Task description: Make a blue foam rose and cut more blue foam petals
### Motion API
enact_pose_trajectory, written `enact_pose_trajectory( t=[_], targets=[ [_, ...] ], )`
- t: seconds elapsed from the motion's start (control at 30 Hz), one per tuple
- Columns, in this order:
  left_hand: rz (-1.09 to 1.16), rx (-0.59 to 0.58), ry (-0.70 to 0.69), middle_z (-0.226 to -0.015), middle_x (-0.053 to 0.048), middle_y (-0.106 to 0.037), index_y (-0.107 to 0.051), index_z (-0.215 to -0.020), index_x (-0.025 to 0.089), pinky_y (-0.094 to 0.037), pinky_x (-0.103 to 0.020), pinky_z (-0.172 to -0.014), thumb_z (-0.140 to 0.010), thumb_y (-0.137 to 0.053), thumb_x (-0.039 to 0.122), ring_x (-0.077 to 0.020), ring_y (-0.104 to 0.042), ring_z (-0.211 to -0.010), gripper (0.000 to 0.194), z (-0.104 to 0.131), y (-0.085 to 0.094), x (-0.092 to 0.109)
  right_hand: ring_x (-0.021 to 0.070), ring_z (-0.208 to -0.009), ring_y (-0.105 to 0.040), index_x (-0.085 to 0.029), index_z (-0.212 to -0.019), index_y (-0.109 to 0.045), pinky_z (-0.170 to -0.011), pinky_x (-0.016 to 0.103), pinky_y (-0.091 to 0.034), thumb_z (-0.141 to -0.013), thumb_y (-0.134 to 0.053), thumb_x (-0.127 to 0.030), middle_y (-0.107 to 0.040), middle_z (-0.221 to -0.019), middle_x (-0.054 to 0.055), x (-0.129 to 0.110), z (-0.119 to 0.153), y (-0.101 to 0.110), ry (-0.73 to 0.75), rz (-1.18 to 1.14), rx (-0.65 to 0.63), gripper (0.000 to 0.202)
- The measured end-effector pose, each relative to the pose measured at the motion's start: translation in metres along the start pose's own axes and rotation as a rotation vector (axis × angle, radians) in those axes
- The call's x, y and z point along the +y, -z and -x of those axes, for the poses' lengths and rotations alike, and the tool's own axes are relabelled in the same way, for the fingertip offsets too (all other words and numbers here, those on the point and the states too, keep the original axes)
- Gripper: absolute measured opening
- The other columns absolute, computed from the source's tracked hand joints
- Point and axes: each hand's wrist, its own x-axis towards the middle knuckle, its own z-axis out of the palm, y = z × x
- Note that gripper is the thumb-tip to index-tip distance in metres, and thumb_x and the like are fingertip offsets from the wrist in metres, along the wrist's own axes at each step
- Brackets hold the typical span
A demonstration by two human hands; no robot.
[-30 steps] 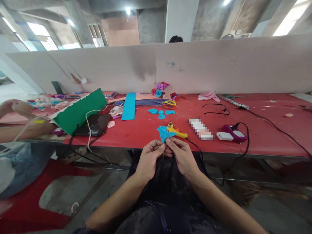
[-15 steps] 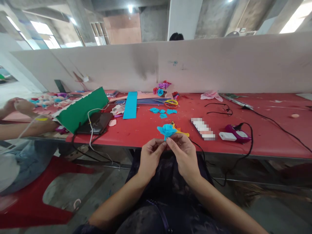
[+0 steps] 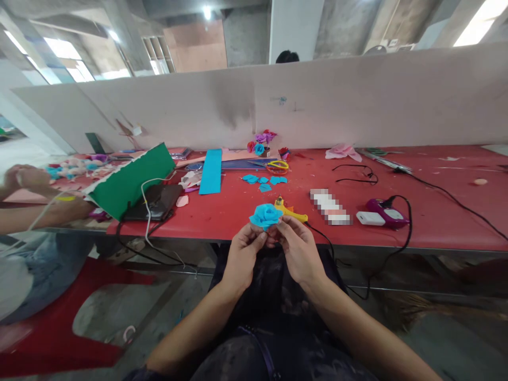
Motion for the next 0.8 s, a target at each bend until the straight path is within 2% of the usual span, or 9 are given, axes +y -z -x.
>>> enact_pose_trajectory(
  t=[0.2,0.47,0.63,0.8],
  targets=[
    [0.015,-0.033,0.048,-0.071,0.002,-0.060,-0.059,-0.078,0.018,-0.040,-0.022,-0.064,-0.080,-0.066,0.024,-0.0100,-0.055,-0.067,0.010,-0.0010,0.0037,-0.0002,0.0122,-0.059,-0.055,-0.019,-0.069,-0.063,-0.057,0.026,-0.047,-0.071,-0.076,-0.033,-0.061,-0.065,-0.002,0.0008,-0.0044,0.0024,-0.002,0.051,0.012,0.019],
    [0.069,0.038,0.058,-0.079,0.002,-0.060,-0.061,-0.087,0.020,-0.040,-0.022,-0.065,-0.081,-0.067,0.035,-0.0088,-0.053,-0.068,0.017,-0.0007,-0.0009,-0.0001,0.0131,-0.064,-0.058,-0.020,-0.069,-0.066,-0.066,0.029,-0.049,-0.073,-0.072,-0.032,-0.064,-0.068,-0.002,0.0042,-0.0023,-0.0008,0.016,0.035,0.003,0.014],
    [0.139,0.077,0.055,-0.076,0.003,-0.059,-0.061,-0.081,0.019,-0.040,-0.021,-0.066,-0.079,-0.069,0.031,-0.0077,-0.052,-0.068,0.015,-0.0015,-0.0032,0.0010,0.0129,-0.067,-0.060,-0.021,-0.069,-0.064,-0.075,0.030,-0.050,-0.075,-0.071,-0.026,-0.062,-0.068,-0.004,0.0051,-0.0009,-0.0024,0.018,-0.019,-0.037,0.010],
    [0.073,0.076,-0.002,-0.077,0.002,-0.059,-0.062,-0.083,0.019,-0.039,-0.021,-0.066,-0.082,-0.066,0.028,-0.0079,-0.050,-0.068,0.011,-0.0013,0.0007,-0.0030,0.0132,-0.065,-0.059,-0.021,-0.073,-0.066,-0.068,0.028,-0.049,-0.075,-0.072,-0.030,-0.063,-0.067,-0.003,0.0034,-0.0020,-0.0039,-0.021,-0.042,-0.037,0.011]
  ],
)
